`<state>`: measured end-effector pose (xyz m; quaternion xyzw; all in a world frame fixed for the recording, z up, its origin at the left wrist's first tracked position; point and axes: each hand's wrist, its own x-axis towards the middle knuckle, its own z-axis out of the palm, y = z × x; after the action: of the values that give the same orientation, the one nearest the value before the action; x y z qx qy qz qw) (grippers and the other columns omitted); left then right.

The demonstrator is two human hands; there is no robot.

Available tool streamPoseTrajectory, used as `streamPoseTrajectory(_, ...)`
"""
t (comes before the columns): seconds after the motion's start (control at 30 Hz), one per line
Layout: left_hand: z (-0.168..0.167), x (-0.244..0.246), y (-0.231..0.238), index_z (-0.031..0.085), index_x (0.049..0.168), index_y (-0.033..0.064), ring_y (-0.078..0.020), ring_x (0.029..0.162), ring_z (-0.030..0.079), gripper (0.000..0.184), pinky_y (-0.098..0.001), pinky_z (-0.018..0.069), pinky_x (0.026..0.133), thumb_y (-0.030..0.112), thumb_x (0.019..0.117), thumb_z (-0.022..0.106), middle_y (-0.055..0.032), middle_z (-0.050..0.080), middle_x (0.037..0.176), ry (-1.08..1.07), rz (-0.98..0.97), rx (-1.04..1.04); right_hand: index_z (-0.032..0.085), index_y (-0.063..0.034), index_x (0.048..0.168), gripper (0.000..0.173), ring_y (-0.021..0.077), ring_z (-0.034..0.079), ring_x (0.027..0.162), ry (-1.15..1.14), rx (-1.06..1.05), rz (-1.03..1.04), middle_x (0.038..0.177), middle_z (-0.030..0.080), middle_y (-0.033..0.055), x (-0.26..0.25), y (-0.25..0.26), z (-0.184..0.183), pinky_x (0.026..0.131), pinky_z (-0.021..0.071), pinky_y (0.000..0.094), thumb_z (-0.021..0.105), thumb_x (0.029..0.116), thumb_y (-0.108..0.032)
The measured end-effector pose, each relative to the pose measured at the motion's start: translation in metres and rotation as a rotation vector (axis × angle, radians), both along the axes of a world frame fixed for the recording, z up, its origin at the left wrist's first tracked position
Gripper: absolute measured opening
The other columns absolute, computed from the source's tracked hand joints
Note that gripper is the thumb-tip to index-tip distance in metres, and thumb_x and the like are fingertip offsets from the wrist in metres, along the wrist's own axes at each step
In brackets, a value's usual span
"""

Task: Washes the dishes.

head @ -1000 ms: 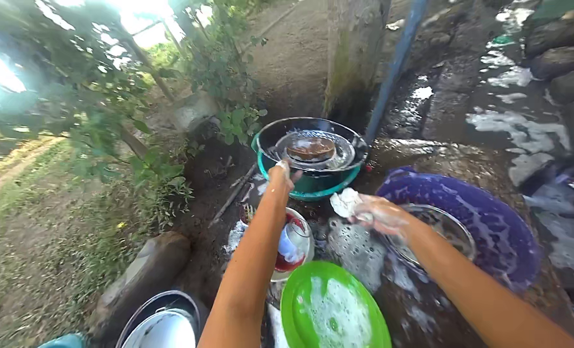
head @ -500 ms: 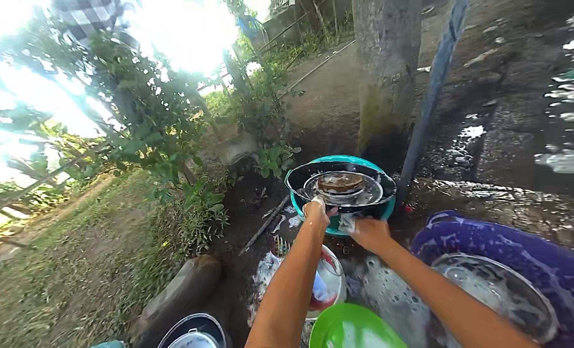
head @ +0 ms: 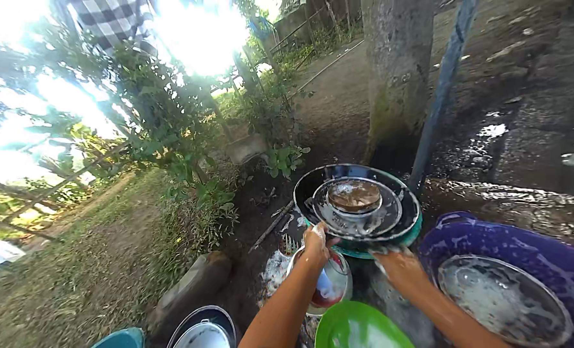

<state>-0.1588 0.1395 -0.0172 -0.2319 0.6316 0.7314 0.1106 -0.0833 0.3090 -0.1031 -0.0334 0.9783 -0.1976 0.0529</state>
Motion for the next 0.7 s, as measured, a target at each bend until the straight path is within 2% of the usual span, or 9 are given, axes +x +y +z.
streamPoseTrajectory(0.07,-0.023,0.007,-0.003,0.048,0.132,-0.0086,-0.0288,0.091,0.059,0.032,-0.0412,0.0546,0.076,0.005,0.1032,0.051,-0.0239,0.056,0.115,-0.009,-0.004,-0.040,0.069,-0.0031,0.130,0.032,0.0481,0.056,0.130,-0.061,-0.061,0.011,0.132,0.064,0.0284,0.018,0.007,0.021,0.114,0.0354,0.0652,0.057,0.1032,-0.015)
streamPoseTrajectory(0.13,-0.031,0.006,-0.004,0.045,0.134,-0.0099,-0.0312,0.093,0.061,0.035,-0.0426,0.0553,0.078,0.004,0.1027,0.053,-0.0271,0.055,0.117,-0.003,-0.077,-0.082,0.070,-0.0077,0.131,0.033,0.0438,0.059,0.128,-0.090,-0.111,-0.015,0.132,0.066,0.0236,0.029,0.025,0.044,0.109,0.0405,0.0652,0.057,0.1040,-0.021)
streamPoseTrajectory(0.23,-0.041,0.002,-0.020,0.049,0.130,-0.0133,-0.0278,0.082,0.070,0.038,-0.0410,0.0600,0.076,0.015,0.1061,0.054,-0.0261,0.067,0.103,-0.021,-0.325,-0.257,0.068,-0.0157,0.136,0.035,0.0394,0.061,0.127,-0.019,-0.074,-0.104,0.135,0.066,0.0170,0.017,0.063,0.102,0.106,0.0443,0.0634,0.054,0.1054,-0.026)
streamPoseTrajectory(0.3,-0.035,0.006,-0.034,0.054,0.126,-0.0112,-0.0240,0.078,0.071,0.042,-0.0387,0.0596,0.076,0.026,0.1097,0.048,-0.0209,0.070,0.095,-0.077,-0.480,-0.299,0.065,-0.0143,0.138,0.037,0.0436,0.063,0.121,0.187,-0.021,-0.184,0.133,0.066,0.0206,0.002,0.089,0.169,0.100,0.0478,0.0660,0.051,0.1059,-0.024)
streamPoseTrajectory(0.4,-0.003,0.021,-0.060,0.055,0.130,-0.0058,-0.0221,0.075,0.070,0.041,-0.0369,0.0581,0.074,0.029,0.1114,0.043,-0.0183,0.070,0.092,-0.062,-0.613,-0.297,0.065,-0.0055,0.135,0.036,0.0481,0.063,0.116,0.716,-0.059,-0.321,0.129,0.064,0.0282,-0.019,0.118,0.306,0.097,0.0486,0.0667,0.046,0.1069,-0.018)
streamPoseTrajectory(0.5,0.027,0.035,-0.099,0.054,0.134,-0.0027,-0.0242,0.078,0.070,0.039,-0.0394,0.0581,0.075,0.026,0.1115,0.042,-0.0207,0.071,0.098,0.012,-0.682,-0.329,0.054,-0.0031,0.145,0.042,0.0541,0.054,0.127,1.063,-0.094,-0.426,0.143,0.051,0.0347,-0.040,0.129,0.440,0.100,0.0439,0.0703,0.038,0.1081,-0.014)
streamPoseTrajectory(0.6,0.054,0.052,-0.136,0.054,0.136,-0.0018,-0.0231,0.080,0.070,0.037,-0.0391,0.0579,0.075,0.023,0.1108,0.043,-0.0195,0.070,0.103,0.050,-0.728,-0.337,0.049,-0.0080,0.151,0.048,0.0569,0.046,0.134,1.085,0.049,-0.433,0.152,0.042,0.0334,-0.065,0.137,0.536,0.100,0.0397,0.0760,0.043,0.1036,-0.005)
streamPoseTrajectory(0.67,0.065,0.064,-0.157,0.055,0.135,-0.0007,-0.0209,0.082,0.070,0.036,-0.0372,0.0582,0.075,0.023,0.1105,0.044,-0.0166,0.070,0.105,0.091,-0.792,-0.325,0.050,-0.0082,0.151,0.049,0.0584,0.044,0.136,0.922,0.208,-0.404,0.152,0.044,0.0336,-0.087,0.166,0.566,0.104,0.0341,0.0790,0.054,0.1021,-0.005)
streamPoseTrajectory(0.7,0.069,0.069,-0.169,0.055,0.135,-0.0011,-0.0206,0.084,0.070,0.036,-0.0369,0.0585,0.076,0.023,0.1102,0.044,-0.0161,0.070,0.106,0.129,-0.826,-0.323,0.052,-0.0078,0.150,0.047,0.0581,0.045,0.135,0.827,0.292,-0.386,0.148,0.049,0.0341,-0.101,0.181,0.576,0.106,0.0324,0.0783,0.057,0.1029,-0.008)
